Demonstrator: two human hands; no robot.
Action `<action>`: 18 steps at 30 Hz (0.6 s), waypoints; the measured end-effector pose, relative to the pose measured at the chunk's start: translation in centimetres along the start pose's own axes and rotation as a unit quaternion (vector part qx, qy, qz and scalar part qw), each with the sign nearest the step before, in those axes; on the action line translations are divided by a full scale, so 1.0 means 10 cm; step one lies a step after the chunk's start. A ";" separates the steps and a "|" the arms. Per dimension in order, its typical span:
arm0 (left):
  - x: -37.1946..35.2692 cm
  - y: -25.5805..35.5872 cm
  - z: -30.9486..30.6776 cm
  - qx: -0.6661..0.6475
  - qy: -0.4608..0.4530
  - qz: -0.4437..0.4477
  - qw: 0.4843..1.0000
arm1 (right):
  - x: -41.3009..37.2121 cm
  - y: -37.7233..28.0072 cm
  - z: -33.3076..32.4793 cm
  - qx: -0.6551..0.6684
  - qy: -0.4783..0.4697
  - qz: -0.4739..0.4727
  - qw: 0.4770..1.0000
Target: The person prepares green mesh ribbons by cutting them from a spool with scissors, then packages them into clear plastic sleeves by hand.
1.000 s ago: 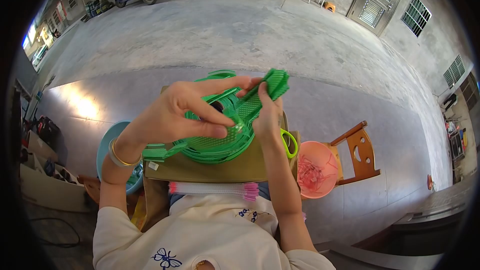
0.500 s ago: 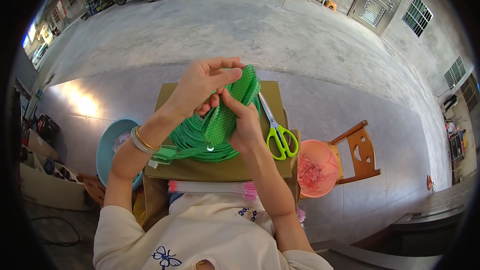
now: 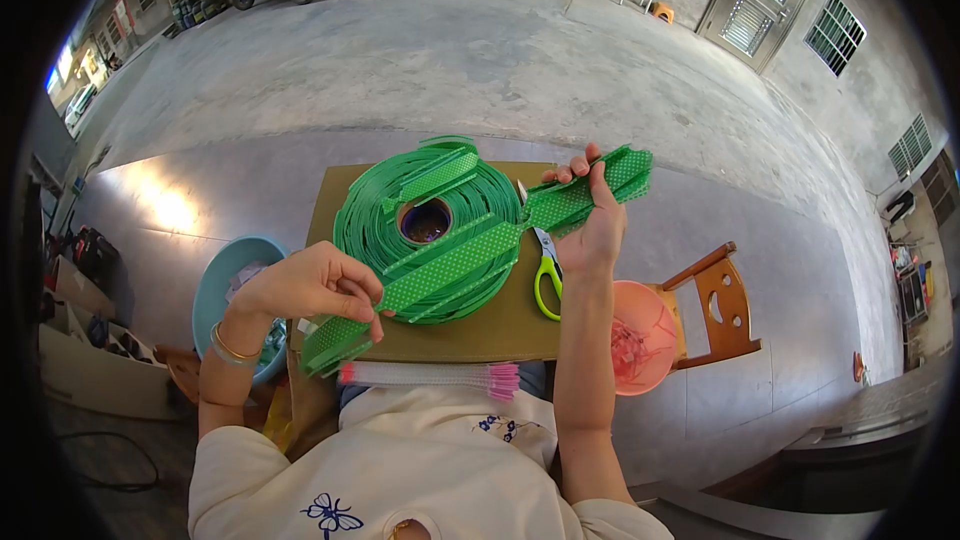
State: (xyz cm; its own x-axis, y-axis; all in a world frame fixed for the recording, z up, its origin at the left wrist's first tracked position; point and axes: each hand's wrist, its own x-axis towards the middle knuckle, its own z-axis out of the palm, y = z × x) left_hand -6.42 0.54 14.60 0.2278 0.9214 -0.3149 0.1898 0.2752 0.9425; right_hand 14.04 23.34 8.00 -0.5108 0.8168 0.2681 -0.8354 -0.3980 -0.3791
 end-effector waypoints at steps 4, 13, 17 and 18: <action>-0.17 0.18 0.05 0.093 0.021 0.063 0.993 | 0.00 0.11 -0.11 -0.007 0.012 0.013 1.000; 0.25 0.49 0.24 0.198 0.113 0.465 0.855 | -0.22 0.68 -0.09 -0.166 0.069 0.217 0.959; 0.70 0.37 0.18 0.065 0.202 0.291 0.933 | -0.43 0.84 0.06 -0.093 0.003 0.260 0.961; 0.79 0.31 0.16 0.083 0.242 0.287 0.923 | -0.44 0.86 0.07 -0.094 -0.009 0.275 0.957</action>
State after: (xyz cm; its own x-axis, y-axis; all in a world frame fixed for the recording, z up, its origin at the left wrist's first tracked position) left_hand -2.54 8.27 14.80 -0.1095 0.9278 0.3567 0.3237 -0.3060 0.8953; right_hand 9.00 16.00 4.18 -0.8678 0.4970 -0.0027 -0.3885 -0.6818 -0.6199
